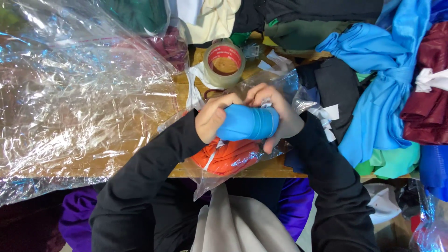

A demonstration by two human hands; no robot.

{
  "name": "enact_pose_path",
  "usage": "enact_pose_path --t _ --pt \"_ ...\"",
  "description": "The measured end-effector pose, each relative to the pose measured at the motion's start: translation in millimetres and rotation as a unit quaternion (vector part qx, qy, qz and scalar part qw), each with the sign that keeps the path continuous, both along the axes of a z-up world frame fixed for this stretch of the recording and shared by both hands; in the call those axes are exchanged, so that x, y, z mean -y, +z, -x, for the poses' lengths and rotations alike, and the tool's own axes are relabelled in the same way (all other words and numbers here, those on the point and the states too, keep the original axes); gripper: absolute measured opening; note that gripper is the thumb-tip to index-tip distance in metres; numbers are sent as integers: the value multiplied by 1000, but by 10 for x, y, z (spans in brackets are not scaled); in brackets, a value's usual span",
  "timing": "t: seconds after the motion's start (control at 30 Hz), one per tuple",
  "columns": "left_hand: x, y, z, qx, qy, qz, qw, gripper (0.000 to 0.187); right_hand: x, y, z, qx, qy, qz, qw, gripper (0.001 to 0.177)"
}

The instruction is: Packaging folded fabrics into a plastic bag and sealing it with tape

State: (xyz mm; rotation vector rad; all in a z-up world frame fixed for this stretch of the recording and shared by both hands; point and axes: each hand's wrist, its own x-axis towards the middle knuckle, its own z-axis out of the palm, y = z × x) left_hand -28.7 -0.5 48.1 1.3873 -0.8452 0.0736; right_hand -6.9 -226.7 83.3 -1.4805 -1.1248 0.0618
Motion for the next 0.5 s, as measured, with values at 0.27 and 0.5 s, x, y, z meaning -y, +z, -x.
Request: enact_pose_path --t 0.27,0.5 --pt "-91 516 -110 279 258 -257 889 60 264 -157 -86 138 -221 -6 965 71" --pt "-108 644 -158 530 499 -299 617 19 62 304 163 240 -324 167 900 56"
